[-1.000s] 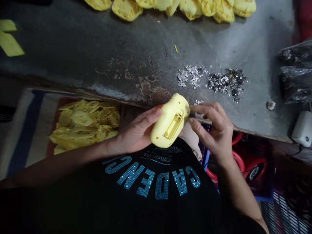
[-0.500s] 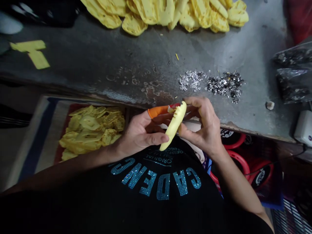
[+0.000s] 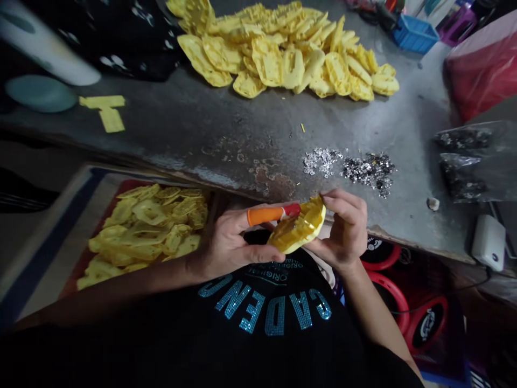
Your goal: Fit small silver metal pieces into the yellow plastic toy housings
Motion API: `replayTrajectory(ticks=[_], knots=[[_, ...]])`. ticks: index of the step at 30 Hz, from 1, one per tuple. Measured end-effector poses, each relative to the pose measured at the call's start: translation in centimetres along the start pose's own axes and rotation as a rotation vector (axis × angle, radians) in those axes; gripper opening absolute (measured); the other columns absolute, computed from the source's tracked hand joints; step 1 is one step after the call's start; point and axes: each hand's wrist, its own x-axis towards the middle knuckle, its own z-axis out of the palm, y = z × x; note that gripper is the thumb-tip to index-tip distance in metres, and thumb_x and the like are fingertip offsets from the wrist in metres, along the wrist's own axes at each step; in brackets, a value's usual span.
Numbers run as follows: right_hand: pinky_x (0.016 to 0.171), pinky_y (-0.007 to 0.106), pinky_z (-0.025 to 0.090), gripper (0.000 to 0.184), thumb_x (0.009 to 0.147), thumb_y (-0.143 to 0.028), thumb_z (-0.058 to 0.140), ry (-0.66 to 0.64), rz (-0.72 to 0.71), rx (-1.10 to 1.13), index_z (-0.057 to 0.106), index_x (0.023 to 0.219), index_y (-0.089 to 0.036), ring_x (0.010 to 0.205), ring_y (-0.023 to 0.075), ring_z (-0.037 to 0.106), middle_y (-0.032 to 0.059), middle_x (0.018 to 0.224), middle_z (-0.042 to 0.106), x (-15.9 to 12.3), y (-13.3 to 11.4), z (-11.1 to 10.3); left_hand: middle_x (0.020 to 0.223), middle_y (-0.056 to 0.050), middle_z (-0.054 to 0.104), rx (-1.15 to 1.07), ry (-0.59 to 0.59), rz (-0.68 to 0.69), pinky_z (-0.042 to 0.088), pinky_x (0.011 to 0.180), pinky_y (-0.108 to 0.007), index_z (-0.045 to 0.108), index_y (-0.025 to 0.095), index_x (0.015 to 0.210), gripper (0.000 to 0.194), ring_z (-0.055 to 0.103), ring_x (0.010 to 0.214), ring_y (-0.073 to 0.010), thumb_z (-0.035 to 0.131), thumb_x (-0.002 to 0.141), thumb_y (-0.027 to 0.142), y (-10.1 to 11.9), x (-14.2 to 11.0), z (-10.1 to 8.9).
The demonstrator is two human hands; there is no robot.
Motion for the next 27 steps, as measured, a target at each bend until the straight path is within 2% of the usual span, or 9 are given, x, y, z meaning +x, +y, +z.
replayTrajectory(ticks=[3,6,9,14,18,20,23,25,27], knots=[[0.077,0.059,0.066,0.053,0.102,-0.059,0.072,0.043,-0.059,-0.010,0.061,0.149,-0.036,0.096,0.0346,0.069,0.0114,0.113,0.065,0.5,0.1,0.5,0.132,-0.009,0.086,0.021,0.009,0.047,0.068,0.105,-0.041,0.085,0.028,0.135,0.060,0.083,0.113,-0.0284,0.103,0.079,0.029,-0.4,0.1,-0.5],[0.075,0.056,0.066,0.051,0.105,-0.056,0.070,0.008,-0.092,-0.057,0.059,0.150,-0.034,0.095,0.0330,0.069,0.0123,0.111,0.065,1.0,0.1,0.4,0.145,-0.010,0.081,0.008,-0.040,0.126,0.062,0.119,-0.044,0.086,0.030,0.135,0.058,0.080,0.130,-0.0309,0.102,0.080,0.025,-0.4,0.2,-0.9],[0.076,0.054,0.067,0.054,0.102,-0.045,0.078,-0.060,-0.086,-0.006,0.061,0.150,-0.029,0.099,0.0336,0.070,0.0161,0.115,0.066,1.2,0.2,0.2,0.150,-0.010,0.079,-0.014,-0.024,0.080,0.057,0.126,-0.048,0.086,0.029,0.134,0.052,0.076,0.139,-0.0325,0.100,0.084,0.029,0.0,0.3,-1.1],[0.078,0.056,0.067,0.061,0.096,-0.042,0.087,-0.016,-0.108,0.034,0.066,0.152,-0.029,0.101,0.0349,0.072,0.0138,0.115,0.069,0.8,0.9,0.3,0.154,-0.013,0.076,0.028,-0.076,0.099,0.061,0.122,-0.045,0.089,0.026,0.127,0.041,0.076,0.138,-0.0332,0.097,0.088,0.030,0.1,0.8,-1.9],[0.085,0.052,0.070,0.072,0.092,-0.030,0.090,-0.105,-0.086,0.100,0.061,0.157,-0.030,0.110,0.0325,0.074,0.0116,0.125,0.072,1.8,0.9,1.5,0.156,-0.012,0.075,0.070,-0.074,0.123,0.061,0.121,-0.042,0.088,0.029,0.132,0.043,0.076,0.139,-0.0312,0.096,0.090,0.030,-0.7,1.0,-2.8],[0.092,0.050,0.071,0.069,0.094,-0.022,0.086,-0.231,-0.067,0.143,0.058,0.156,-0.029,0.117,0.0309,0.075,0.0121,0.132,0.072,3.0,0.7,2.6,0.158,-0.010,0.074,0.085,0.002,0.101,0.062,0.120,-0.043,0.083,0.033,0.141,0.053,0.075,0.140,-0.0307,0.095,0.090,0.029,-1.3,-0.1,-3.8],[0.095,0.046,0.071,0.059,0.101,-0.020,0.078,-0.491,-0.060,0.179,0.055,0.155,-0.028,0.124,0.0289,0.075,0.0137,0.139,0.073,5.1,0.8,4.2,0.151,-0.011,0.078,0.194,0.263,-0.059,0.069,0.107,-0.046,0.079,0.033,0.147,0.064,0.080,0.129,-0.0342,0.098,0.086,0.035,-2.7,-4.2,-7.4],[0.091,0.043,0.071,0.055,0.101,-0.021,0.077,-0.544,-0.035,0.184,0.057,0.152,-0.029,0.117,0.0269,0.077,0.0120,0.134,0.075,5.8,1.5,4.5,0.150,-0.008,0.079,0.428,0.415,-0.163,0.069,0.106,-0.051,0.079,0.034,0.146,0.076,0.078,0.131,-0.0402,0.104,0.075,0.041,-3.4,-8.1,-11.2],[0.085,0.042,0.071,0.053,0.100,-0.019,0.078,-0.504,0.030,0.209,0.061,0.149,-0.030,0.105,0.0243,0.079,0.0095,0.128,0.076,5.8,2.6,4.1,0.149,0.005,0.079,0.690,0.588,-0.244,0.066,0.112,-0.057,0.076,0.045,0.147,0.076,0.072,0.141,-0.0433,0.102,0.075,0.049,-3.4,-11.9,-14.9]])
